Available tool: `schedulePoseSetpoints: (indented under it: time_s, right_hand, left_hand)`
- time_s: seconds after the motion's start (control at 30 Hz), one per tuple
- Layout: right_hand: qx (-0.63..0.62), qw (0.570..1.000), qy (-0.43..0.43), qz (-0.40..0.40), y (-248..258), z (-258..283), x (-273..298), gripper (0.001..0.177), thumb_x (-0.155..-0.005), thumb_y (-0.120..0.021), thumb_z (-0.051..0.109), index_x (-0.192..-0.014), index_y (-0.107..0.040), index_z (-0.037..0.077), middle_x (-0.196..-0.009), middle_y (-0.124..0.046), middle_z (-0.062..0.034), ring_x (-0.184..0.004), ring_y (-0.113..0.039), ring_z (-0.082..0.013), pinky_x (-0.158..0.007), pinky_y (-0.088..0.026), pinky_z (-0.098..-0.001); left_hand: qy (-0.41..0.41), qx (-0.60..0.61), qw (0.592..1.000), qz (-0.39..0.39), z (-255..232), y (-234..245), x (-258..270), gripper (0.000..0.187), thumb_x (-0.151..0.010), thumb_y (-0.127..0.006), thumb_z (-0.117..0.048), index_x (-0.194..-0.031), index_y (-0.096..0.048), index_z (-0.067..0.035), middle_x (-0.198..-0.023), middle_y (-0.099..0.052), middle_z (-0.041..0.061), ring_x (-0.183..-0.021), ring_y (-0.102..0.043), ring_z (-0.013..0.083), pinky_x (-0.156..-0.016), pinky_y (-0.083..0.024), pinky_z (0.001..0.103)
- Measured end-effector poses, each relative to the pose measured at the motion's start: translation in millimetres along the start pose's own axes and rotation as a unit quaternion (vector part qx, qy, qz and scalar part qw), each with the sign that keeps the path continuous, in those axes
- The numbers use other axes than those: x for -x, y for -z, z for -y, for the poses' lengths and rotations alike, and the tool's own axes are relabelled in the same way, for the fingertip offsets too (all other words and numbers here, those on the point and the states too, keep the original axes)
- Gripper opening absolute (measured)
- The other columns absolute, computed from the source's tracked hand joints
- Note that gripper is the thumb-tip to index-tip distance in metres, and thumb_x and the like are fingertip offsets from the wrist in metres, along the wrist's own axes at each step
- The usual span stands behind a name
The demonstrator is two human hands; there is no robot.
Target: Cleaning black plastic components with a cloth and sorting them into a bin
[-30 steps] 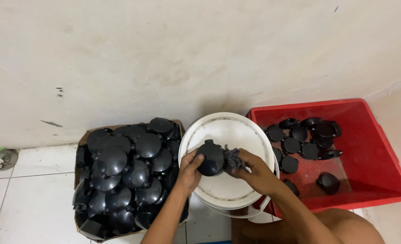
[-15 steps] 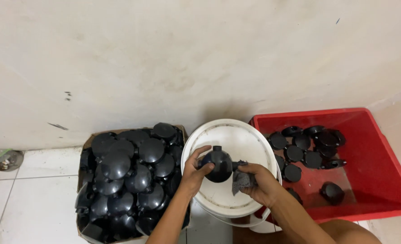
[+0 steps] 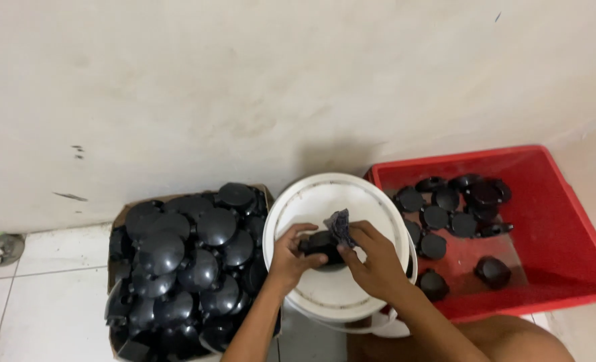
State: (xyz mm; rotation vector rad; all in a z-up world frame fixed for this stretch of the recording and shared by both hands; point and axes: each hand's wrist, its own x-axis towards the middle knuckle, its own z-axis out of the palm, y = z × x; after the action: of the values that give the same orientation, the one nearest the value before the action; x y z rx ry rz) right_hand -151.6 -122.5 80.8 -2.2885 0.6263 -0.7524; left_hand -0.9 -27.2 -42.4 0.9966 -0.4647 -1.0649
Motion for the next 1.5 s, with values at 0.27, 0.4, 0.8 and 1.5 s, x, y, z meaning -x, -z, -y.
schedulePoseSetpoints:
  time_s: [0.27,0.4,0.8,1.5]
  right_hand:
    - [-0.255,0.940,-0.181,0.135,-4.6,-2.4,6.2,0.010,-0.087,-0.069,0.005,-0.096,-0.071,0.001,-0.095,-0.063,-0.0109,-0.088,-0.063,-0.0212,-0.072,-0.059,-0.0387]
    - [-0.221,0.934,-0.137,0.245,8.0,-1.5,-12.0,0.010,-0.089,-0.068,0.007,-0.095,-0.074,0.002,-0.095,-0.067,-0.0148,-0.094,-0.066,-0.0260,-0.073,-0.061,-0.0453]
    - [-0.135,0.986,-0.089,0.028,-8.2,-27.4,13.7,0.019,-0.089,-0.070,0.006,-0.070,-0.069,0.005,-0.080,-0.060,-0.0065,-0.072,-0.063,-0.0142,-0.060,-0.055,-0.0281]
    - [0.059,0.997,-0.042,-0.036,18.1,10.0,26.4,0.022,-0.082,-0.068,-0.005,-0.102,-0.060,-0.012,-0.103,-0.056,-0.0290,-0.116,-0.054,-0.0495,-0.111,-0.032,-0.0578]
  left_hand:
    - [-0.031,0.036,0.992,-0.113,-19.4,-7.2,17.0,0.050,-0.065,-0.089,-0.008,-0.108,-0.064,-0.002,-0.080,-0.069,0.006,-0.075,-0.065,0.0128,-0.064,-0.055,0.022]
    - [-0.064,0.011,0.988,-0.137,-19.7,-8.8,6.2,0.033,-0.072,-0.081,-0.023,-0.096,-0.070,-0.004,-0.077,-0.060,0.004,-0.077,-0.057,0.0128,-0.066,-0.048,0.024]
    - [-0.020,-0.182,0.979,-0.092,-10.4,-13.6,3.7,0.046,-0.091,-0.063,-0.053,-0.101,-0.071,-0.009,-0.083,-0.067,0.009,-0.088,-0.061,0.0175,-0.080,-0.048,0.032]
    - [-0.132,-0.406,0.900,-0.085,-19.3,-36.3,37.4,0.061,-0.065,-0.091,-0.016,-0.114,-0.058,-0.003,-0.095,-0.068,0.027,-0.092,-0.068,0.0472,-0.076,-0.056,0.055]
